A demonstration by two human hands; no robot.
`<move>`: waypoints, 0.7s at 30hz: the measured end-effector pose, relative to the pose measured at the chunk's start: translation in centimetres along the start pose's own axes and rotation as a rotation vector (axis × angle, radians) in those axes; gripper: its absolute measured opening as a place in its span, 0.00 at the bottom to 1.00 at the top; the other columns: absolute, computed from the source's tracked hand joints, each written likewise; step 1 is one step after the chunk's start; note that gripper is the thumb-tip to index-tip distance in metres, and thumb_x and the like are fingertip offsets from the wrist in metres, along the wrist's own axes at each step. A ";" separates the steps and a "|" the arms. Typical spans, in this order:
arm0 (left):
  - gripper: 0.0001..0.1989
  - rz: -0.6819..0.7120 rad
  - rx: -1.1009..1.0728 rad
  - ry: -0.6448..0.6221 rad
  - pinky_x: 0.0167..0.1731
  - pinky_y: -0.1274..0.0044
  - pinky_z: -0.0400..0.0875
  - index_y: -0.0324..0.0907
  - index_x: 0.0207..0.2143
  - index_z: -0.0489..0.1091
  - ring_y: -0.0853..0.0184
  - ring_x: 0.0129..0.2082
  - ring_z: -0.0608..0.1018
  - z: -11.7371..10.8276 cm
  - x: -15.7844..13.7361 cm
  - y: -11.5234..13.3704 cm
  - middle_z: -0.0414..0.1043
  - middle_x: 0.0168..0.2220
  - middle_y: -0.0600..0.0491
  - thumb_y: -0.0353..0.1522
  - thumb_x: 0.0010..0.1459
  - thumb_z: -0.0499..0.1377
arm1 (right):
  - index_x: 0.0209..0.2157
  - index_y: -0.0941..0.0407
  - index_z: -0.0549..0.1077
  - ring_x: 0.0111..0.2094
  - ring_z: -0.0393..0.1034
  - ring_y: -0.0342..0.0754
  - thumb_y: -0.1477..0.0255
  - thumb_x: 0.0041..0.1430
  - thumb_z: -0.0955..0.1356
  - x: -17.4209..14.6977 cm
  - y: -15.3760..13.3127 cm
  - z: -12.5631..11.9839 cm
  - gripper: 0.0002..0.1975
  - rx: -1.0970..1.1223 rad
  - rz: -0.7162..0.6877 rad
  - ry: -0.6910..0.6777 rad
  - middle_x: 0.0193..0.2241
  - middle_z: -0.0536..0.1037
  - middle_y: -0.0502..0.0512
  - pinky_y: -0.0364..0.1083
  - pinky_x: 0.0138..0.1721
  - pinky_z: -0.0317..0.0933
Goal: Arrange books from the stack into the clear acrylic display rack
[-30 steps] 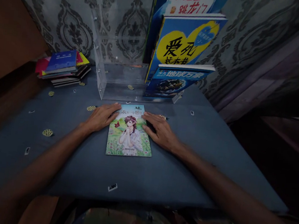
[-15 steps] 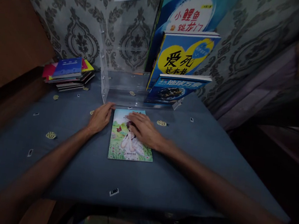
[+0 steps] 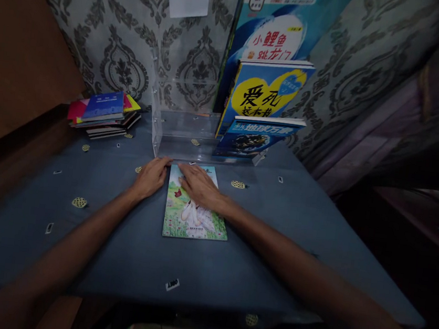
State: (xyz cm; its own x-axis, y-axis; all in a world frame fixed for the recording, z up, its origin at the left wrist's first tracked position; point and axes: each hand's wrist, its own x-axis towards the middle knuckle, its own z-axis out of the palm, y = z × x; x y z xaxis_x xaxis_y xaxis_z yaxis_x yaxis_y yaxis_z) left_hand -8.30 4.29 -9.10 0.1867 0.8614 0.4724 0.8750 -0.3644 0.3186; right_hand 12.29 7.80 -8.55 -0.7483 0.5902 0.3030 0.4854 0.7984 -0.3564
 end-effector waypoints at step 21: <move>0.20 0.048 0.123 -0.066 0.51 0.63 0.72 0.41 0.51 0.73 0.57 0.45 0.75 0.2 -0.1 0.5 0.75 0.43 0.46 0.23 0.62 0.48 | 0.60 0.56 0.70 0.67 0.57 0.57 0.69 0.72 0.58 -4.3 -0.1 -2.6 0.20 -0.057 -0.030 0.040 0.61 0.72 0.62 0.64 0.67 0.50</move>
State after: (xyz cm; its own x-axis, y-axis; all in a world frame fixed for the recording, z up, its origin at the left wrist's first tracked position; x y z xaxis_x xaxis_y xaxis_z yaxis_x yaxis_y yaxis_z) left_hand -7.82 4.12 -9.18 0.2549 0.8669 0.4283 0.9119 -0.3629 0.1919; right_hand 16.67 5.47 -7.52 -0.7446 0.5692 0.3486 0.4887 0.8206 -0.2962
